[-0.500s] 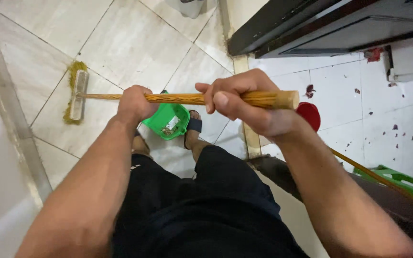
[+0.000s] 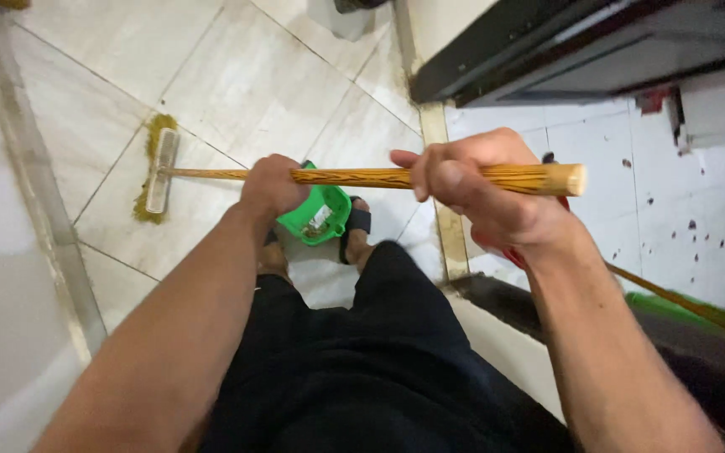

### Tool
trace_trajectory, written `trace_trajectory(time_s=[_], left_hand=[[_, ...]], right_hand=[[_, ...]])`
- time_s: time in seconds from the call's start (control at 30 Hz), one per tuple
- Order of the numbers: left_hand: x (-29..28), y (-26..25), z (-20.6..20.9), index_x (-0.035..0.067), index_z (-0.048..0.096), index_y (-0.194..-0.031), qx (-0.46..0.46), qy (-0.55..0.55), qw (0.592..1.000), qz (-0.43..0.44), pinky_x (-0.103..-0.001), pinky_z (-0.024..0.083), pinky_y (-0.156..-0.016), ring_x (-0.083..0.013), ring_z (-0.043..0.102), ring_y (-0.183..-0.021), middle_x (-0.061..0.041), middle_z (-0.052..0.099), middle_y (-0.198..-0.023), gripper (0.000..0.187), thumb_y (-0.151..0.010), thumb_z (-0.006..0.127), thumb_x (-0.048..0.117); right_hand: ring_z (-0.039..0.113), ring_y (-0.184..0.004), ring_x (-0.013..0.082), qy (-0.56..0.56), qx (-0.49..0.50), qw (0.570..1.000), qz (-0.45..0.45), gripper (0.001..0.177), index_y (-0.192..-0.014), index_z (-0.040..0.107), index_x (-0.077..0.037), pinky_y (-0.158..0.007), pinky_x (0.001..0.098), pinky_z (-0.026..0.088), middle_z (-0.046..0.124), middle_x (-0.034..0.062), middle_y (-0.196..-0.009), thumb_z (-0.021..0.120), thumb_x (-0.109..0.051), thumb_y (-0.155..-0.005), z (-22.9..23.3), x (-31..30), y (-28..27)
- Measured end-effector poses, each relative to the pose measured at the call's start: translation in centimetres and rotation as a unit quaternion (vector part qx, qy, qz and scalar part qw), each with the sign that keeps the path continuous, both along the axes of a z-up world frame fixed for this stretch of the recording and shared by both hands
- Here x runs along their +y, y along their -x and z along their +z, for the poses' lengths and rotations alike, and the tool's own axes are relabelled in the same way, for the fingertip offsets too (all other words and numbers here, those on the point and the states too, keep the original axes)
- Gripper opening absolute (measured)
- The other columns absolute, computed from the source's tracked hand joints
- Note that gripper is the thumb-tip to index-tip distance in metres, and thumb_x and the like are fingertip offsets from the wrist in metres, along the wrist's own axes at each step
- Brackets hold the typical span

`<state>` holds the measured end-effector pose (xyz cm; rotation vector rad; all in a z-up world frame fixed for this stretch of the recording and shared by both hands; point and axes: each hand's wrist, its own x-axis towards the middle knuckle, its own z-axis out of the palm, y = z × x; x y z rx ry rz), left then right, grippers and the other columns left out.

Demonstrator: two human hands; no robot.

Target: The person sweeps debris into a green dustpan using a broom, then carries the dustpan to a black trash bag and empties the contents into it.

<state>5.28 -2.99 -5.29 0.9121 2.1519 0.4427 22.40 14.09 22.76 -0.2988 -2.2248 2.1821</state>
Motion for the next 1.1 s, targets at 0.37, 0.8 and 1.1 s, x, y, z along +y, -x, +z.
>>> trace_trajectory(time_s=[0.37, 0.8, 1.1], left_hand=[[-2.9, 3.4, 3.8, 0.013, 0.079, -0.098, -0.088, 0.008, 0.995, 0.044, -0.046, 0.056, -0.090, -0.0387, 0.070, -0.099, -0.019, 0.074, -0.101, 0.028, -0.083, 0.068, 0.033], [1.0, -0.5, 5.4, 0.012, 0.081, -0.091, -0.031, -0.013, 0.999, 0.006, -0.044, 0.056, -0.091, -0.0369, 0.071, -0.097, -0.018, 0.075, -0.099, 0.029, -0.079, 0.071, 0.038], [9.6, -7.9, 12.2, 0.009, 0.078, -0.086, -0.034, -0.076, 0.996, 0.026, -0.050, 0.057, -0.081, -0.0417, 0.070, -0.088, -0.020, 0.072, -0.089, 0.032, -0.073, 0.075, 0.038]], right_hand=[[0.056, -0.083, 0.0196, 0.051, 0.022, 0.997, -0.057, 0.043, -0.070, 0.051, -0.009, -0.127, 0.0559, 0.044, 0.043, 0.0025, -0.067, 0.057, -0.030, -0.107, 0.1, -3.3, 2.7], [0.062, -0.075, 0.0199, 0.005, -0.001, 0.997, -0.083, 0.045, -0.065, 0.055, -0.011, -0.122, 0.0556, 0.052, 0.044, 0.0016, -0.059, 0.057, -0.030, -0.106, 2.8, -0.9, 0.3], [0.058, -0.056, 0.0125, -0.078, 0.056, 0.994, -0.059, 0.053, -0.059, 0.036, -0.022, -0.111, 0.0568, 0.054, 0.034, -0.0070, -0.052, 0.048, -0.040, -0.107, 9.3, 7.1, -5.6]])
